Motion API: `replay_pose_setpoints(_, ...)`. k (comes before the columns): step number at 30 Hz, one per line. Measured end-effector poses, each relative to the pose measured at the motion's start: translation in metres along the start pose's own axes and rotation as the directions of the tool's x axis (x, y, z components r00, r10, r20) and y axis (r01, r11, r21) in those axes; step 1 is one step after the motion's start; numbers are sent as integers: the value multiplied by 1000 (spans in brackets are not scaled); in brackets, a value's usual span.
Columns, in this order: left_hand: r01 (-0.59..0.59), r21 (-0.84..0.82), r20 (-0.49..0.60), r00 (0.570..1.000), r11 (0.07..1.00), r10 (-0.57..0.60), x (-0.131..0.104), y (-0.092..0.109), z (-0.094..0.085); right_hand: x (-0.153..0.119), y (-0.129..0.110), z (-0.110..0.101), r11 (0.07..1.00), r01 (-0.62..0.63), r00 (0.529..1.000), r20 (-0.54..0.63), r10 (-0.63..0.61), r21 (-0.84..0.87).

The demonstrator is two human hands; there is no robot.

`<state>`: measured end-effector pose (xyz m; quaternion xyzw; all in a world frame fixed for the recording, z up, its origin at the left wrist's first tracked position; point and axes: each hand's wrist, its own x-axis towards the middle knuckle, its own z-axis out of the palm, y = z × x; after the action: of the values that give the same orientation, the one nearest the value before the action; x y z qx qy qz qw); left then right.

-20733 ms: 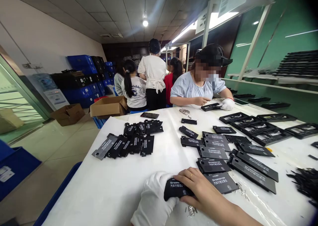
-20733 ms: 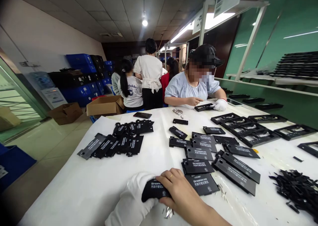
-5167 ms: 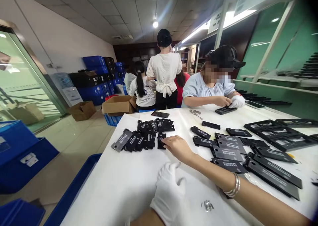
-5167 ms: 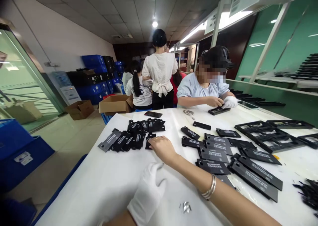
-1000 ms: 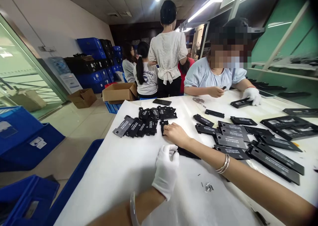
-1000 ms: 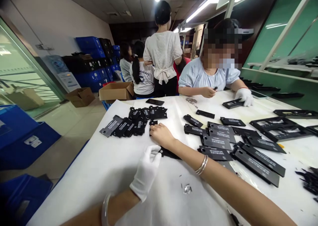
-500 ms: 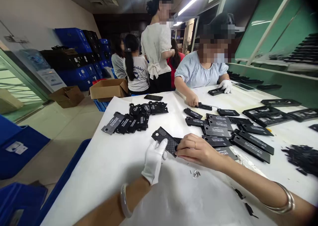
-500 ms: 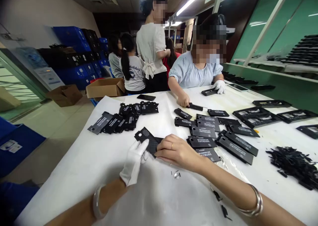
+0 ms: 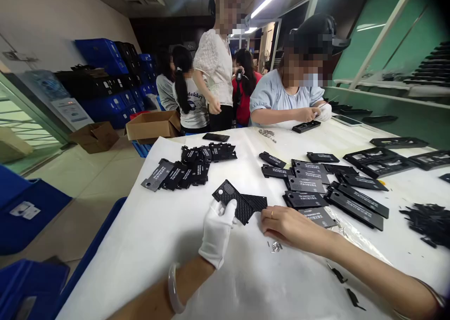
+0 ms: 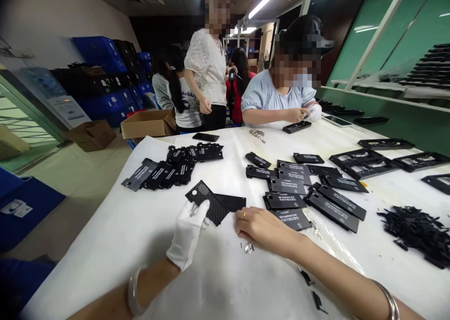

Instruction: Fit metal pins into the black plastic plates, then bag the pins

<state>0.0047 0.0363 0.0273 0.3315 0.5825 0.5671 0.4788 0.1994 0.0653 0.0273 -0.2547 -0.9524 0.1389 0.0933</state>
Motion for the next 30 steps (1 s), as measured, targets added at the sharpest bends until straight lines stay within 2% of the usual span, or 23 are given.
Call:
replay_pose_setpoints(3, 12, 8, -5, 1000, 1000, -12, 1, 1, 1, 3, -1, -5, 1000, -2, 1000, -27, 2, 13)
replay_pose_setpoints(5, 14, 18, -7, 1000, 1000, -14, 0, 2, 2, 5, -1, -8, 988, -63, 988, -133, 82, 142)
replay_pose_setpoints(8, 7, 21, -2, 1000, 1000, -6, -2, 3, 3, 12, -2, -8, 921, -97, 910, -341, 236, 378)
replay_pose_setpoints(10, 7, 33, -12, 1000, 999, -6, -4, 3, 4, 17, -3, -6, 896, -82, 849, -441, 292, 436)
replay_pose_setpoints(12, 12, 57, -21, 1000, 998, -10, -6, 2, 4, 22, -5, -3, 890, -77, 813, -489, 317, 450)
replay_pose_setpoints(19, -36, 155, 3, 999, 987, 36, -8, -3, 2, 25, -9, 7, 851, -45, 759, -536, 370, 524)
replay_pose_setpoints(30, -32, 176, 40, 999, 984, 25, -4, -9, 3, 29, 1, 9, 707, -127, 780, -371, 505, 696)
